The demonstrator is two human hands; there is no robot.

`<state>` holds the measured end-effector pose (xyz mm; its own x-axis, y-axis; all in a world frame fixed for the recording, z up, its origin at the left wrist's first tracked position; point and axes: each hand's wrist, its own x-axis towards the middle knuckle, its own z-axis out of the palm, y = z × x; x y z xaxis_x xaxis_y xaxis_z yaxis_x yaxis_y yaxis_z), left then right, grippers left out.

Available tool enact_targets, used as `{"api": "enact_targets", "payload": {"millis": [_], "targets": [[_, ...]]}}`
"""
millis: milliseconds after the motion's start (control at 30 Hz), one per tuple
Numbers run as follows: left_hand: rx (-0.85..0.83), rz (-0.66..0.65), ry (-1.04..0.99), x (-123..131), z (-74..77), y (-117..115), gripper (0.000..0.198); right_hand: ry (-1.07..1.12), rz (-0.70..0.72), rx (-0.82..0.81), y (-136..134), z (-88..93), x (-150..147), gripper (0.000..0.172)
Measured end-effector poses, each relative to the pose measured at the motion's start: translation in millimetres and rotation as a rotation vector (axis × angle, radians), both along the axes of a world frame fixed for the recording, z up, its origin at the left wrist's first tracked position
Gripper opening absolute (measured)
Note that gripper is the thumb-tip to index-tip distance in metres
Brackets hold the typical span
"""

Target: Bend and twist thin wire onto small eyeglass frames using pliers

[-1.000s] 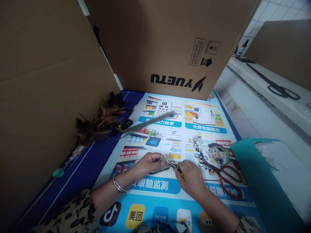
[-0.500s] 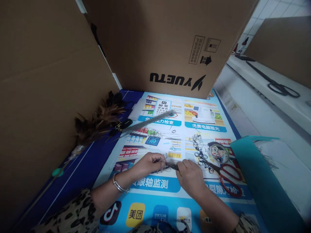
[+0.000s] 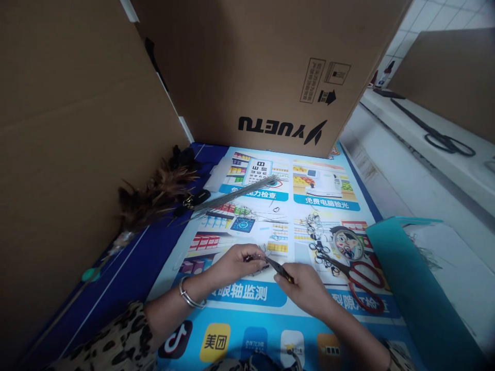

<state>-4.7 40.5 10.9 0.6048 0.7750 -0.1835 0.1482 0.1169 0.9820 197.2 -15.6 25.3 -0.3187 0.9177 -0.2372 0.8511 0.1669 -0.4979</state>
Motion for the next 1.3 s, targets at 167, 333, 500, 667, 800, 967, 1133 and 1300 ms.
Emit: {"api": "enact_targets", "payload": {"millis": [167, 333, 500, 667, 800, 967, 1133, 1300], "targets": [[-0.054, -0.005, -0.024, -0.6, 0.3, -0.5, 0.025, -0.013, -0.019, 0.023, -1.2, 3.3, -1.9, 0.032], [-0.106, 0.002, -0.057, -1.4, 2.3, -0.3, 0.023, -0.028, -0.001, 0.021, -1.6, 3.2, -2.4, 0.031], [-0.151, -0.026, -0.096, -2.6, 4.0, 1.2, 0.017, -0.015, 0.012, 0.069, -2.3, 2.7, -2.7, 0.028], [-0.184, -0.009, -0.106, -2.8, 8.3, 1.4, 0.015, -0.007, 0.032, 0.125, -3.2, 3.4, -2.7, 0.023], [-0.189, -0.017, -0.097, -3.2, 10.1, 1.9, 0.016, -0.038, 0.045, 0.16, -4.1, 0.4, -2.7, 0.019], [-0.186, -0.021, -0.1, -3.1, 10.2, 2.4, 0.015, -0.106, 0.039, 0.263, -4.7, -8.4, -3.1, 0.011], [-0.202, 0.01, -0.105, -1.8, 10.1, 1.3, 0.015, -0.163, 0.035, 0.317, -5.0, -14.6, -4.4, 0.009], [-0.196, 0.035, -0.131, -1.6, 9.9, 0.2, 0.012, -0.201, 0.033, 0.326, -5.3, -14.7, -6.6, 0.008]]}}
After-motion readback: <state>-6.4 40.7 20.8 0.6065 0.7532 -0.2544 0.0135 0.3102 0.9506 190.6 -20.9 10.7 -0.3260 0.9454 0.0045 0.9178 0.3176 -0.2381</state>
